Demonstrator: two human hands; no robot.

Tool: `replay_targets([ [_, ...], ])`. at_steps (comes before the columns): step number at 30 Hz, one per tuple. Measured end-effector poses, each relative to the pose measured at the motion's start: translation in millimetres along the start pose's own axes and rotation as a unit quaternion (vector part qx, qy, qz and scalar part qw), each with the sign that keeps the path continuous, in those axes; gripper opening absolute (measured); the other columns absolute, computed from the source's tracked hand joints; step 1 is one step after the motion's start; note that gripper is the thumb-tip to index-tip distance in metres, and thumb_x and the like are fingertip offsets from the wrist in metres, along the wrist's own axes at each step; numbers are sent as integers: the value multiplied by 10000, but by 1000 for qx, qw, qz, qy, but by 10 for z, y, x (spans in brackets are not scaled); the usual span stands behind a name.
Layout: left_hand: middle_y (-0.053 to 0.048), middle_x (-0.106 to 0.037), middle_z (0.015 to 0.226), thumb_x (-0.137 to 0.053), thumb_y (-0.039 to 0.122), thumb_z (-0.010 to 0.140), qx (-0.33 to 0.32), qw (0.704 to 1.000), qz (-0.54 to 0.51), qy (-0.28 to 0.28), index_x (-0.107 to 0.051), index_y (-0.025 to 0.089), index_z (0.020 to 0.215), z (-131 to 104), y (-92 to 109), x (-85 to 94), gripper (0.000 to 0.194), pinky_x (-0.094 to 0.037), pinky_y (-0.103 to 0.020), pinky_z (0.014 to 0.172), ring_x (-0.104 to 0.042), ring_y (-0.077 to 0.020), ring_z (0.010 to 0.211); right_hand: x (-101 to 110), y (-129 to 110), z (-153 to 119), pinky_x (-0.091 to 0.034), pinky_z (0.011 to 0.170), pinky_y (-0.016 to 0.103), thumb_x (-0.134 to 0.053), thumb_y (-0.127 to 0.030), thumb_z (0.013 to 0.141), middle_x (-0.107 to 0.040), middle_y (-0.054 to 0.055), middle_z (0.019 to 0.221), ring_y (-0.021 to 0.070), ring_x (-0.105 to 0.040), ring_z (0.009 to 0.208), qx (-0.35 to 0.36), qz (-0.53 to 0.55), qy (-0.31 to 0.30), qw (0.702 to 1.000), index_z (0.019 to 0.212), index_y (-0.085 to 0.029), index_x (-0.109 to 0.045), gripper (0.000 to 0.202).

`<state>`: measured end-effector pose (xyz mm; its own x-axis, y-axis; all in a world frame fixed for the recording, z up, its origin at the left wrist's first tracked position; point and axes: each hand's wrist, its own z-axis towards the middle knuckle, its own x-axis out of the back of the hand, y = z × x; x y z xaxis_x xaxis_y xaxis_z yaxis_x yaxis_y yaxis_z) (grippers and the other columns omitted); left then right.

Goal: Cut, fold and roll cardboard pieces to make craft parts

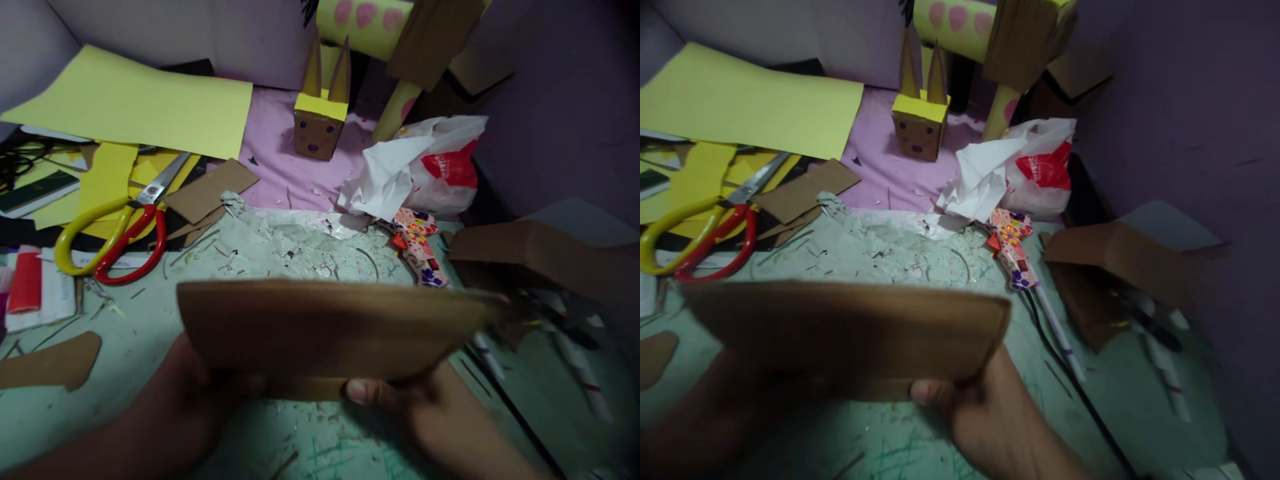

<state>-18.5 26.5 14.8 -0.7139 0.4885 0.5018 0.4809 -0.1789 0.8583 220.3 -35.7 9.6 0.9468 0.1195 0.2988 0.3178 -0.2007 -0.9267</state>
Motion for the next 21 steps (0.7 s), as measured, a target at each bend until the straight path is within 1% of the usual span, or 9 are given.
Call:
replay_targets([
  [5,-17,-736,701,-606,353,684,164,983,-65,-56,-675,178,798,45,-111,-38,220,-558,-288,469,-690,-246,617,28,32,234,-596,637,273,-631,-100,658,-728,95,999,241,-709,839,-79,180,-99,975,1082,-170,-564,435],
  [9,-31,-737,767,-632,335,641,182,978,-85,-49,-683,168,807,196,-150,-45,241,-563,-307,533,-688,-258,684,80,76,383,-589,612,276,-634,-94,595,-725,136,986,253,-706,803,-152,165,-104,969,1022,-122,-596,429],
  [12,-40,-741,847,-639,296,622,175,968,-155,-91,-670,155,947,254,-116,-23,356,-574,-311,625,-693,-262,782,83,44,392,-577,565,271,-633,-93,544,-737,149,885,258,-705,721,-188,140,-90,968,929,-91,-633,385],
  [14,-45,-733,923,-612,321,673,111,974,-167,-109,-641,151,1028,165,-127,5,395,-570,-316,702,-687,-252,847,53,4,303,-577,581,278,-636,-122,557,-738,135,868,255,-705,718,-136,144,-84,977,905,-102,-638,348],
  [15,-41,-732,893,-590,348,702,52,986,-135,-88,-642,150,1013,84,-162,15,372,-574,-302,670,-690,-243,821,26,-1,233,-580,615,291,-647,-159,587,-738,126,876,256,-705,744,-92,145,-89,981,897,-114,-640,314],
  [17,-9,-712,693,-568,343,764,-24,999,23,-42,-673,170,826,-93,-299,10,212,-538,-241,454,-680,-199,599,-49,52,85,-573,727,316,-669,-262,673,-735,106,914,257,-696,853,6,128,-72,989,916,-140,-636,275],
  [18,-3,-711,674,-592,322,767,-82,992,94,-5,-684,184,816,-163,-388,-8,173,-542,-243,449,-676,-192,571,-89,111,25,-578,696,297,-677,-309,708,-738,101,898,243,-703,825,32,110,-40,993,918,-148,-637,268],
  [20,-69,-736,922,-564,241,819,-230,959,164,37,-659,189,1037,-229,-554,-64,244,-591,-290,589,-704,-218,763,-152,259,-38,-578,677,263,-616,-414,797,-741,91,858,202,-713,761,154,74,37,985,876,-167,-641,260],
  [21,-82,-720,1015,-548,227,838,-266,948,171,33,-642,204,1077,-227,-609,-95,258,-594,-311,684,-691,-223,877,-165,328,-42,-577,715,278,-551,-442,843,-742,77,822,186,-713,740,246,50,8,968,851,-181,-645,278],
])
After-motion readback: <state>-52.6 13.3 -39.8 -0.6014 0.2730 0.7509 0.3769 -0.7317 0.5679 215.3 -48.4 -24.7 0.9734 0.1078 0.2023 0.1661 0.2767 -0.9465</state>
